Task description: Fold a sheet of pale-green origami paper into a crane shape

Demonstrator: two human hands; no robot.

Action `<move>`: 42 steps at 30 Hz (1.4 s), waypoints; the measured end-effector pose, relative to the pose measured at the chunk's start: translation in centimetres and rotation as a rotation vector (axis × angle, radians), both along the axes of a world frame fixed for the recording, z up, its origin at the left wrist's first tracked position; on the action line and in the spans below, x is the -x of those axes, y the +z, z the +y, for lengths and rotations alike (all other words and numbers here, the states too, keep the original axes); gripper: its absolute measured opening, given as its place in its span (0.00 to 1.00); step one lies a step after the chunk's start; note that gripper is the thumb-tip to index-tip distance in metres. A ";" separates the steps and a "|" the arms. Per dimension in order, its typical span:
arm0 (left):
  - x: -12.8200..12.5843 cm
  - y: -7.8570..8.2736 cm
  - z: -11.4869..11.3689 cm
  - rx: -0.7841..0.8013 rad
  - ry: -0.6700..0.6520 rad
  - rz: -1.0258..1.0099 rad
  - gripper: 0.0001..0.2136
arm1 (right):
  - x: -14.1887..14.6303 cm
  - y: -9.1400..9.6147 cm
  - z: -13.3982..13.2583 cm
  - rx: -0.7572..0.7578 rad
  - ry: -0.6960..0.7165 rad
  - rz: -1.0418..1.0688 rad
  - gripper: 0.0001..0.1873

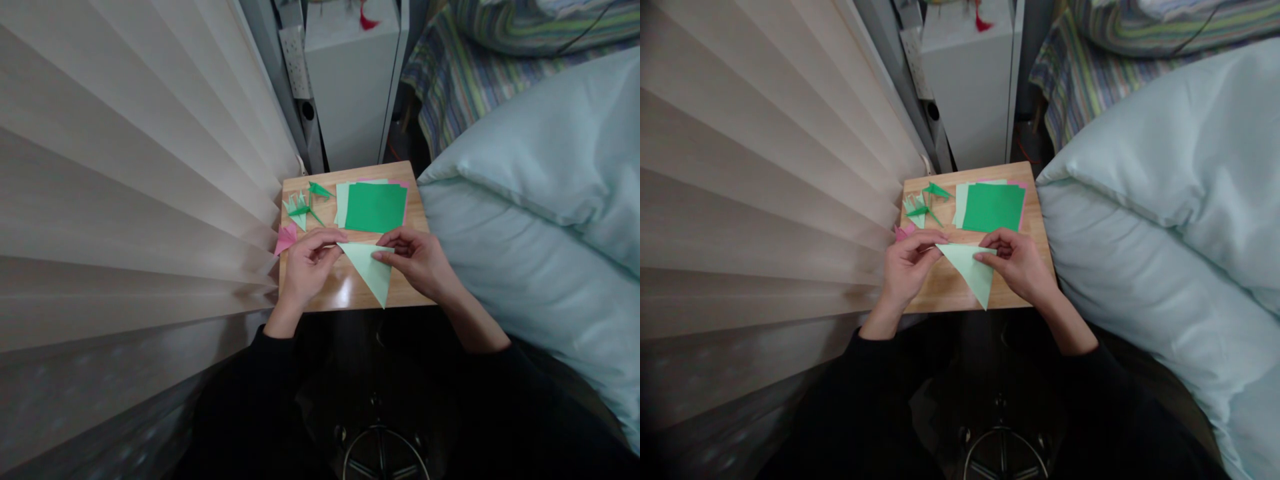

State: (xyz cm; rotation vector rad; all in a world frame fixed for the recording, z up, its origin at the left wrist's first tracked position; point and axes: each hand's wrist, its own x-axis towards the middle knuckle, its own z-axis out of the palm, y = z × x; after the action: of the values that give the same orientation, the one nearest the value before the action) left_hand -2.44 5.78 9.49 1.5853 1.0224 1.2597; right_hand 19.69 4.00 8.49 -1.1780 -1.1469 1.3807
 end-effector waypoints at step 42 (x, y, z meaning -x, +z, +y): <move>-1.4 0.2 -0.5 0.276 0.030 -0.195 0.11 | 1.4 0.7 -1.1 -0.154 -0.021 -0.204 0.12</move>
State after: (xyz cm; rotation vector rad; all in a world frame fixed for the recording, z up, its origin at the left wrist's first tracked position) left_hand -1.09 5.24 9.65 1.2179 1.0483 1.2091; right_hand 18.29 2.88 9.23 -1.2361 -1.3556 1.1533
